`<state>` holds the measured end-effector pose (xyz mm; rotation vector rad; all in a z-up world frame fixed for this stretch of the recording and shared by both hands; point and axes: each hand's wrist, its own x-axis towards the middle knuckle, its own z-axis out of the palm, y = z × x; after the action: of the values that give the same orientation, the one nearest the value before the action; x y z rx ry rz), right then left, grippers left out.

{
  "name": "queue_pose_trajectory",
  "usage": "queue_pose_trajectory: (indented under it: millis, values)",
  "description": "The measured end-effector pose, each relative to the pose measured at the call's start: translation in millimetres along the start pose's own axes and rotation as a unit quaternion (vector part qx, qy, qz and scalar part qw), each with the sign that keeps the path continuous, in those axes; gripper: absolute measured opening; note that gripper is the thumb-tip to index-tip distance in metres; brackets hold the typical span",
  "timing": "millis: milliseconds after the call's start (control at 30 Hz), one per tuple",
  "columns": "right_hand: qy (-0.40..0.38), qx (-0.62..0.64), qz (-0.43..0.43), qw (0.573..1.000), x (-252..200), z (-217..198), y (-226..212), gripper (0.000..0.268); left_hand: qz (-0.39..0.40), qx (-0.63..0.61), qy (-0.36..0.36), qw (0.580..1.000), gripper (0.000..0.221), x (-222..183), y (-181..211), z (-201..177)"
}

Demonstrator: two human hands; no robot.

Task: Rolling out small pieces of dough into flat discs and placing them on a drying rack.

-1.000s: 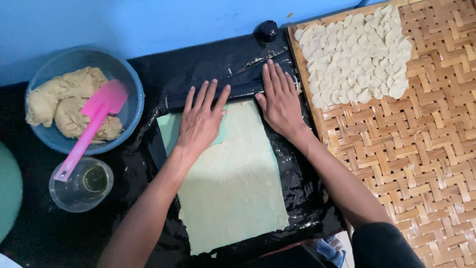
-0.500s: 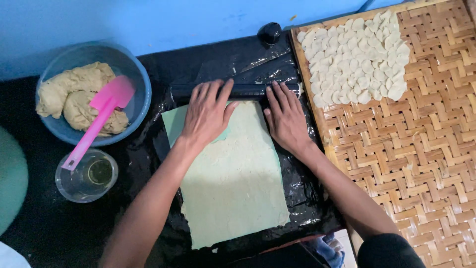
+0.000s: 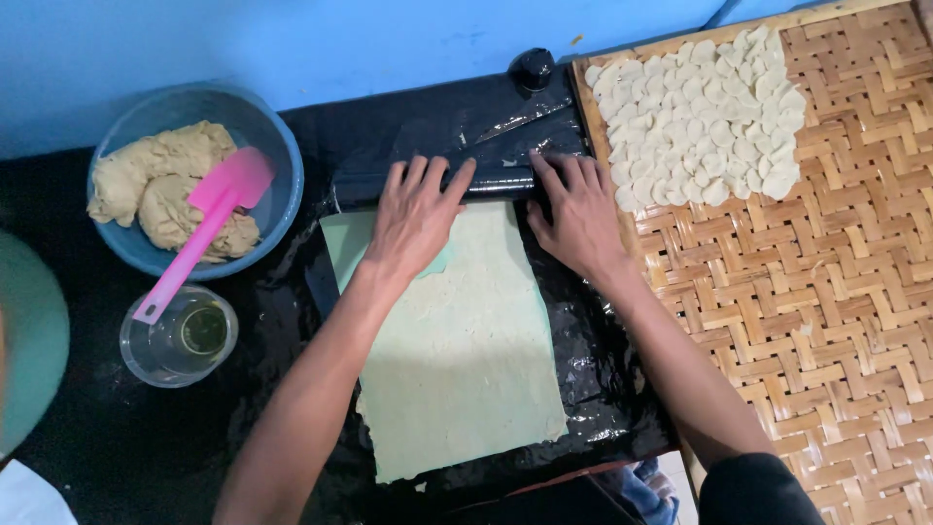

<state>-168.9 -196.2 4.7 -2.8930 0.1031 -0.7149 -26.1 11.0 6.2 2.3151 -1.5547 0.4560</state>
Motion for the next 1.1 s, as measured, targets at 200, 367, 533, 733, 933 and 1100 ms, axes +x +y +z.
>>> queue_pose_trajectory:
  millis: [200, 367, 533, 733, 933, 1100]
  values:
    - [-0.017, -0.025, 0.002, 1.0, 1.9, 13.8, 3.1, 0.066, -0.018, -0.005, 0.011, 1.0, 0.056, -11.4, -8.4, 33.9]
    - [-0.033, -0.003, 0.037, 0.999, 18.2, 27.7, 16.3, 0.057, -0.027, -0.004, 0.01, 1.0, 0.059, -17.0, -7.5, 43.0]
    - [-0.044, -0.015, 0.031, 0.998, 12.6, 38.7, 16.1, 0.06, -0.034, -0.011, 0.006, 0.999, 0.061, -26.6, 5.2, 34.3]
    - [-0.036, -0.042, 0.002, 0.998, -25.1, 24.5, 0.4, 0.066, -0.026, -0.018, -0.016, 0.999, 0.061, -49.2, 33.5, 12.7]
    - [-0.067, -0.05, 0.006, 0.996, -63.9, -5.6, -26.8, 0.065, -0.062, -0.072, -0.054, 0.994, 0.052, -71.0, 56.3, 5.0]
    - [-0.06, 0.013, 0.068, 0.996, -72.8, 9.1, -23.3, 0.054, -0.095, -0.021, -0.042, 0.994, 0.06, -72.8, 56.1, 30.0]
